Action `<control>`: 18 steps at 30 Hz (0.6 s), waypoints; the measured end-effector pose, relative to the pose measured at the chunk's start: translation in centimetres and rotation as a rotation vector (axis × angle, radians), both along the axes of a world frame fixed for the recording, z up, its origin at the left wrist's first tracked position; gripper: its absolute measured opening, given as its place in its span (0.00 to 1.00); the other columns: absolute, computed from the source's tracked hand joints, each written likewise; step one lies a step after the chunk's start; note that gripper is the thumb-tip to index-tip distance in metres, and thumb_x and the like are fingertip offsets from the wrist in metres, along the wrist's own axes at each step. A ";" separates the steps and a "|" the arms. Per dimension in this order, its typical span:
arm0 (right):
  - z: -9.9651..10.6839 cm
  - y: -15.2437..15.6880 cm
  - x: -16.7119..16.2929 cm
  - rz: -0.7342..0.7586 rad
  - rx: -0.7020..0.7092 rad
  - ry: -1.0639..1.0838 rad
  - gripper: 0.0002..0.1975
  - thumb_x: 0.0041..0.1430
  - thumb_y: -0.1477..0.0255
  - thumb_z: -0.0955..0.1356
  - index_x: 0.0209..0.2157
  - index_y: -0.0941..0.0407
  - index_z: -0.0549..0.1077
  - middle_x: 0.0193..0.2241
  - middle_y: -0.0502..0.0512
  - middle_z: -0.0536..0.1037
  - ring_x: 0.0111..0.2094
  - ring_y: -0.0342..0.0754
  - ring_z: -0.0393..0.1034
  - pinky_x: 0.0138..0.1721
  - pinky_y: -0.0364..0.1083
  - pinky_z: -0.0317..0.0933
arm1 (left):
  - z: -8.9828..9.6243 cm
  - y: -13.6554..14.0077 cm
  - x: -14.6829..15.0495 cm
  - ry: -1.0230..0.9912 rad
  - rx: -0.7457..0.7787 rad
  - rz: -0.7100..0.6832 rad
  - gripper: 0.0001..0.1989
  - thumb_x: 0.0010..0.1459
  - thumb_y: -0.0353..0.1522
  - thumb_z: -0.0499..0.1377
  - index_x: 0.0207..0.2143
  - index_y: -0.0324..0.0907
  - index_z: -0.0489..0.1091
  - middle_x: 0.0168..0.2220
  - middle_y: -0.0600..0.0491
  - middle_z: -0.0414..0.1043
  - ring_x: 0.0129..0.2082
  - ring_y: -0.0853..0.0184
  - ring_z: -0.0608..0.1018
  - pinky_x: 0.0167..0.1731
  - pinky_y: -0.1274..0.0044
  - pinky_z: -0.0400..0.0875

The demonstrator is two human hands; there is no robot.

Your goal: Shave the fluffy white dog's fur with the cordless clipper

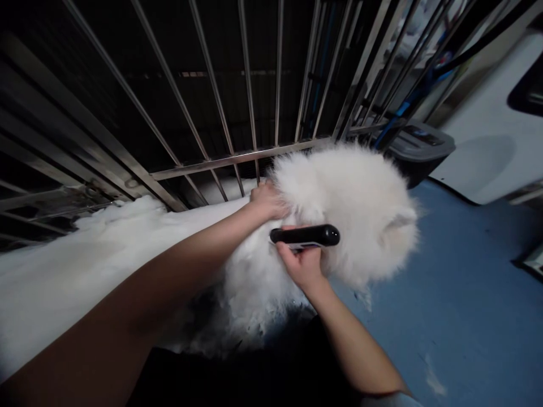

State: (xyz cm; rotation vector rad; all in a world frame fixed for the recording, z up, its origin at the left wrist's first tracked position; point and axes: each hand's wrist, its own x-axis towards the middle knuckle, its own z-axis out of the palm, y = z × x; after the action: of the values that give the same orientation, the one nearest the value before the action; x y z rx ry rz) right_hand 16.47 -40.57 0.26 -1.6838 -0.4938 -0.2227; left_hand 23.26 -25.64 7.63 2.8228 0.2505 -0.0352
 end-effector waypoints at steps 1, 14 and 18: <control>-0.6 -0.2 -0.3 0.029 -0.039 -0.005 0.14 0.53 0.64 0.73 0.41 0.54 0.76 0.36 0.58 0.81 0.36 0.56 0.77 0.43 0.56 0.72 | 0.1 -0.2 -0.2 0.007 0.016 0.007 0.34 0.54 0.46 0.62 0.60 0.41 0.66 0.57 0.36 0.67 0.57 0.43 0.68 0.49 0.59 0.70; 1.2 -0.2 -0.5 -0.129 0.062 -0.063 0.12 0.56 0.63 0.72 0.39 0.55 0.76 0.36 0.57 0.83 0.38 0.55 0.79 0.45 0.54 0.74 | 1.6 -1.7 0.0 0.208 0.112 0.064 0.38 0.51 0.47 0.61 0.62 0.44 0.60 0.62 0.40 0.60 0.61 0.49 0.63 0.54 0.59 0.68; -1.7 0.8 -2.2 0.043 -0.130 -0.081 0.14 0.57 0.62 0.71 0.42 0.54 0.75 0.34 0.56 0.82 0.34 0.54 0.79 0.40 0.54 0.75 | 1.8 -2.0 -0.1 0.215 0.117 0.065 0.36 0.53 0.46 0.60 0.62 0.44 0.60 0.62 0.39 0.60 0.60 0.49 0.64 0.53 0.59 0.68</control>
State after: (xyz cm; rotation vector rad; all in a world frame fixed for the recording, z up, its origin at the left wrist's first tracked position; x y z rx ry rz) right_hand 14.23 -39.77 -1.45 -1.7940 -0.6152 -0.2319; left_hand 23.18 -27.64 9.38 2.9251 0.4037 -0.3203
